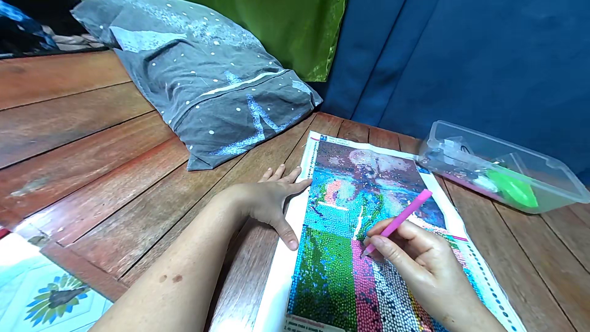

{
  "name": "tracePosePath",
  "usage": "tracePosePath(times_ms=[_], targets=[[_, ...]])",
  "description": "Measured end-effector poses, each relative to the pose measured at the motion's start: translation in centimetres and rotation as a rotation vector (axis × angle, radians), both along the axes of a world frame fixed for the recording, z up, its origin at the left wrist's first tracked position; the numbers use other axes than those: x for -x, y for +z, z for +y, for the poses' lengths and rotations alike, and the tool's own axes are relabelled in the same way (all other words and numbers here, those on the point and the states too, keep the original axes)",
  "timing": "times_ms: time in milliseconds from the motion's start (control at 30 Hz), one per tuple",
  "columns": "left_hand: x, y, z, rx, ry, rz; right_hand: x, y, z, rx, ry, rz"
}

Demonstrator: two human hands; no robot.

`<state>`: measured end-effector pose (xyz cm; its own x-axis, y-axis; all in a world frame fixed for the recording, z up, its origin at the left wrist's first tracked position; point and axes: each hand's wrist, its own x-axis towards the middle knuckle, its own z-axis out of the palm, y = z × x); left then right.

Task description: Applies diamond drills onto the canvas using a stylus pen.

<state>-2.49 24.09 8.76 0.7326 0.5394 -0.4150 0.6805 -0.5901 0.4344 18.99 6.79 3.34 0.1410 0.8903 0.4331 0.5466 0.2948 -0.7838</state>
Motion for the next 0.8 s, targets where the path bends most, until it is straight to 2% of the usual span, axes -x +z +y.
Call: tracePosePath(times_ms=[800], targets=[[-0.02, 0.06, -0.08, -0.004, 0.004, 0.012, -0.23, -0.17, -0.03, -0.066, 0.007, -0.083]])
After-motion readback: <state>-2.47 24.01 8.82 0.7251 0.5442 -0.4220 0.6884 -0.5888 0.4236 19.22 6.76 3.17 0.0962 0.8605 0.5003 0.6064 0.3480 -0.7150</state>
